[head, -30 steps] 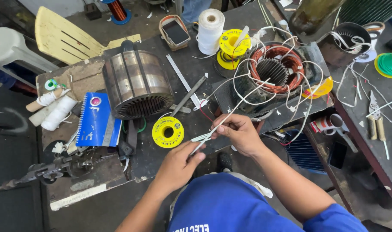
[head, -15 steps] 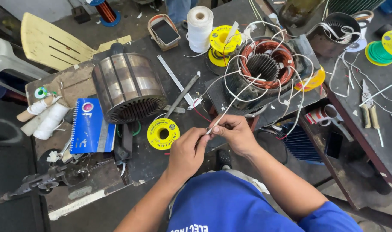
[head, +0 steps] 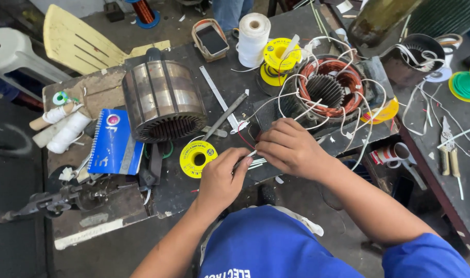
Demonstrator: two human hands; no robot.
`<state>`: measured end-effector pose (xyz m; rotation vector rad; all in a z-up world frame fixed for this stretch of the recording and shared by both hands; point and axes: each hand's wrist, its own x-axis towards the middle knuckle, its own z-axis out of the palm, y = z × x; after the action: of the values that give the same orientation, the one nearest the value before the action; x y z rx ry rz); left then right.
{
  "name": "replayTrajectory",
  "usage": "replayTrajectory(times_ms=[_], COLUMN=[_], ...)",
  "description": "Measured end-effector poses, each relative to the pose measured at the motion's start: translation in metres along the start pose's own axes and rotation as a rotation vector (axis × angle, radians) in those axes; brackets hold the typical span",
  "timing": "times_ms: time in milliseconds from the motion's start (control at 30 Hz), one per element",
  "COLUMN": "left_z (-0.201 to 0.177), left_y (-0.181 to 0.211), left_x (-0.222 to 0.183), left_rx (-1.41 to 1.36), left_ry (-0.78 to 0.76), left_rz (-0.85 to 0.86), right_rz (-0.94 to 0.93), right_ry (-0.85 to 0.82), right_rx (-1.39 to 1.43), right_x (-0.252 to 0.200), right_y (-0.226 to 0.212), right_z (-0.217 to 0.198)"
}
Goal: Connecting and organizing wires on an electric motor stator at a workbench.
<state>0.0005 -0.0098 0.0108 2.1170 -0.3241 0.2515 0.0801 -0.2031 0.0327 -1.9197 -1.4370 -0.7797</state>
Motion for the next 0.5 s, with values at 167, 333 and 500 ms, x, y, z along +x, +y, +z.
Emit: replayTrajectory(times_ms=[167, 333, 500], left_z=[0.005, 0.01, 0.019], left_y=[0.004, 0.006, -0.001], left_x=[0.007, 0.009, 0.011], left_rx=[-0.001, 0.106, 0.401], left_ry=[0.096, 0.205, 0.301], left_rz=[0.046, 0.143, 0.37], right_rz=[-0.008, 0.003, 0.032], right_ry=[-0.065, -0.105, -0.104], right_rx=[-0.027, -0.02, 0.049], right_x=[-0.001, -0.003, -0.003], right_y=[0.006, 0.009, 0.011], right_z=[0.003, 0.006, 0.01])
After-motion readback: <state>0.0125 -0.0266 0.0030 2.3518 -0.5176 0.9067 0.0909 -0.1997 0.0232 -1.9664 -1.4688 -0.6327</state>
